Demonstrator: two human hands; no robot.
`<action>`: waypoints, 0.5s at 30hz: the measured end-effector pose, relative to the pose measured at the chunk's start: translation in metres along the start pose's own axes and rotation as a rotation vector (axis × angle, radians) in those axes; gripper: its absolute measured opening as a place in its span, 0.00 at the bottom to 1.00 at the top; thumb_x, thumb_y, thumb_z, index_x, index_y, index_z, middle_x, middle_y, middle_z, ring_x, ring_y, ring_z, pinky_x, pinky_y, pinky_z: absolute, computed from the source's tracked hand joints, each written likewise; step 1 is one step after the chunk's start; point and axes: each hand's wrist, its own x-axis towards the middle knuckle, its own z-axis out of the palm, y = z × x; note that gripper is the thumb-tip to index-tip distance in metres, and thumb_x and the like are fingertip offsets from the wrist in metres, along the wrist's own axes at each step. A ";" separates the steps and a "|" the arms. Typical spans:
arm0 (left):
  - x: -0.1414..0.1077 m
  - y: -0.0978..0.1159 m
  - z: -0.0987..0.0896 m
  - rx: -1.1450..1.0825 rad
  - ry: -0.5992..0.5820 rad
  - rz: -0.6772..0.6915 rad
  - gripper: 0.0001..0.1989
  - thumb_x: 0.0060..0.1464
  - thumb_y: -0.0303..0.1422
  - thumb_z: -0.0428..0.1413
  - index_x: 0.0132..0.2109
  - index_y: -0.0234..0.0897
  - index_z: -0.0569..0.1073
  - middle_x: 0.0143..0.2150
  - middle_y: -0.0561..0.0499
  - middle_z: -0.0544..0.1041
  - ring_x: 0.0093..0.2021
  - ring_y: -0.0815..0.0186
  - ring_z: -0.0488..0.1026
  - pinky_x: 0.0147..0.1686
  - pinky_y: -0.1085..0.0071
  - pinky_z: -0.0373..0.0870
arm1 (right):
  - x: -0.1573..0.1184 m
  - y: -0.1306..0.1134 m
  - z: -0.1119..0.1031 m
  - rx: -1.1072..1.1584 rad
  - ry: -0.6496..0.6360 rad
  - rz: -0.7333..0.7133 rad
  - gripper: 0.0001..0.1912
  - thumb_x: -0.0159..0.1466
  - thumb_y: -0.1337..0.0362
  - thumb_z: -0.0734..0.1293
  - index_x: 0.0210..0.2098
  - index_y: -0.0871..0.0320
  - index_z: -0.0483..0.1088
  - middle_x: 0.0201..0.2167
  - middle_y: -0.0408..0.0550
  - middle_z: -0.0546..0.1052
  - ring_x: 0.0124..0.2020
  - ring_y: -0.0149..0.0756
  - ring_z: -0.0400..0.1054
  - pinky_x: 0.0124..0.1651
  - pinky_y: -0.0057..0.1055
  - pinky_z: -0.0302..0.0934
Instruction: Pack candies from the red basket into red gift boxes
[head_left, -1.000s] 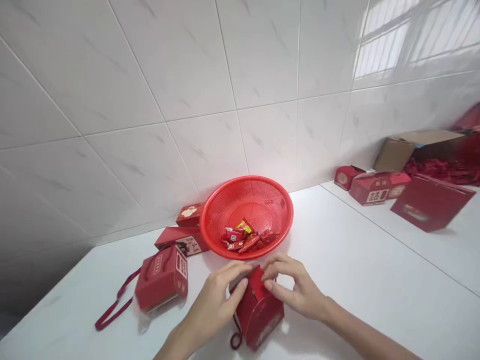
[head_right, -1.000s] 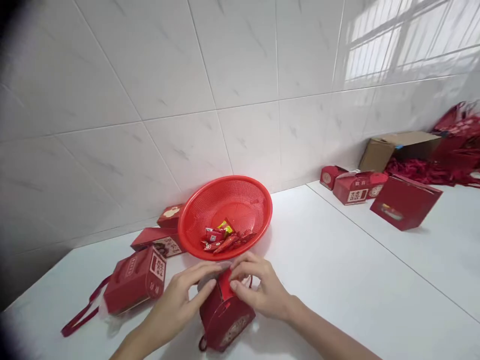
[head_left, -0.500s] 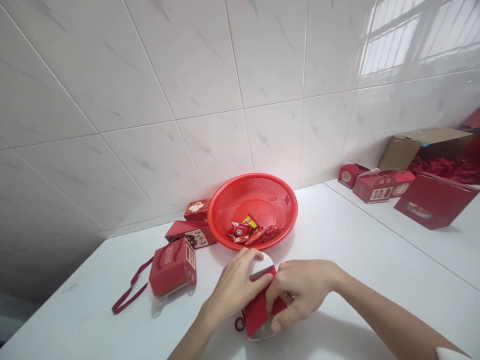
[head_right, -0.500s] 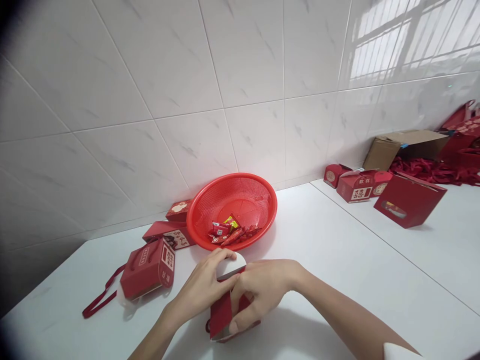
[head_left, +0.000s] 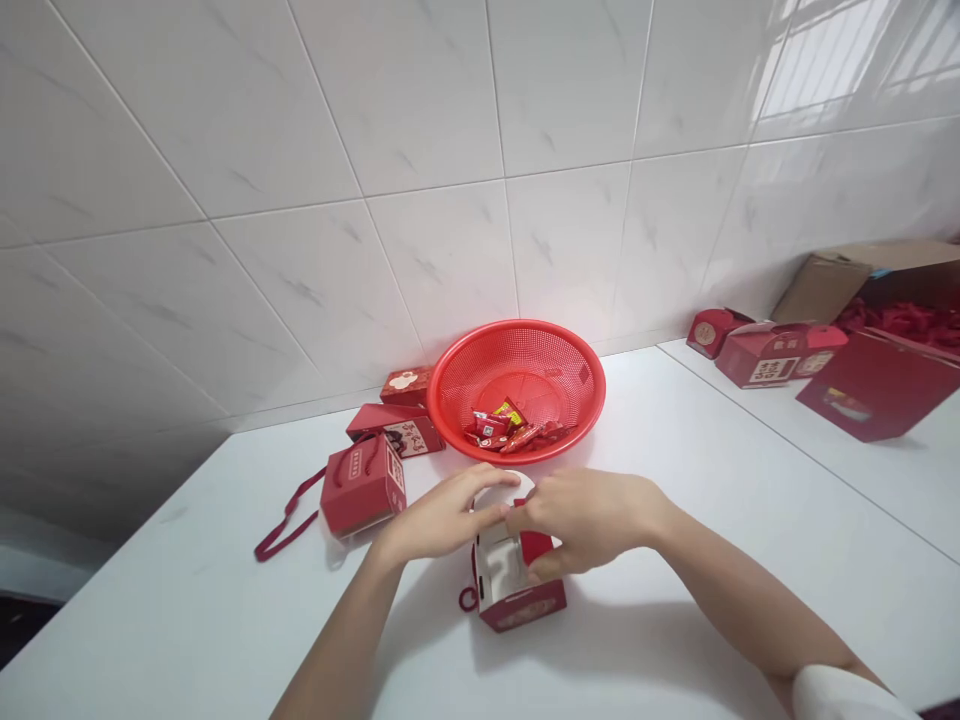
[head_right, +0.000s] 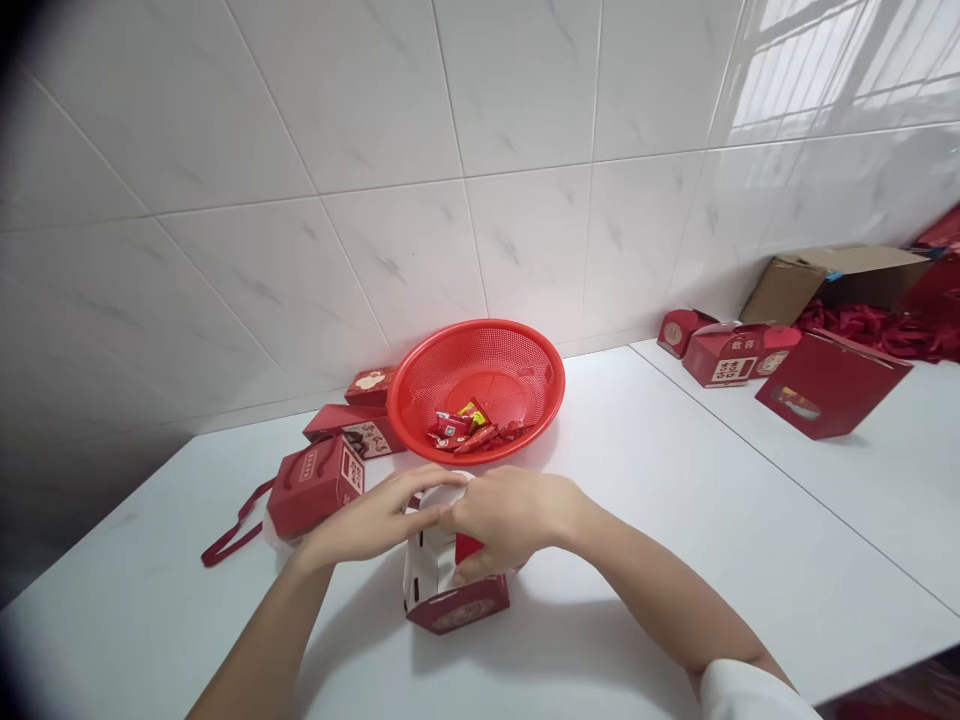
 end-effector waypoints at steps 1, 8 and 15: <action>-0.002 0.000 -0.004 0.007 -0.033 -0.013 0.23 0.61 0.44 0.54 0.61 0.44 0.71 0.64 0.48 0.71 0.62 0.54 0.67 0.58 0.63 0.66 | -0.002 0.000 -0.001 0.008 0.022 0.012 0.20 0.66 0.51 0.67 0.47 0.61 0.75 0.28 0.47 0.77 0.26 0.35 0.65 0.25 0.29 0.46; -0.016 0.004 -0.020 0.103 -0.245 -0.090 0.50 0.44 0.53 0.66 0.71 0.48 0.57 0.71 0.47 0.61 0.69 0.45 0.59 0.61 0.60 0.63 | -0.012 0.005 0.003 0.064 0.089 0.190 0.23 0.59 0.46 0.72 0.36 0.63 0.75 0.29 0.50 0.76 0.27 0.38 0.68 0.25 0.30 0.50; -0.015 0.001 -0.016 0.134 -0.287 -0.092 0.58 0.35 0.52 0.70 0.71 0.50 0.55 0.68 0.48 0.67 0.64 0.44 0.65 0.53 0.65 0.68 | -0.021 0.012 0.007 0.118 0.149 0.267 0.23 0.56 0.44 0.73 0.34 0.59 0.74 0.34 0.50 0.74 0.30 0.40 0.68 0.28 0.30 0.55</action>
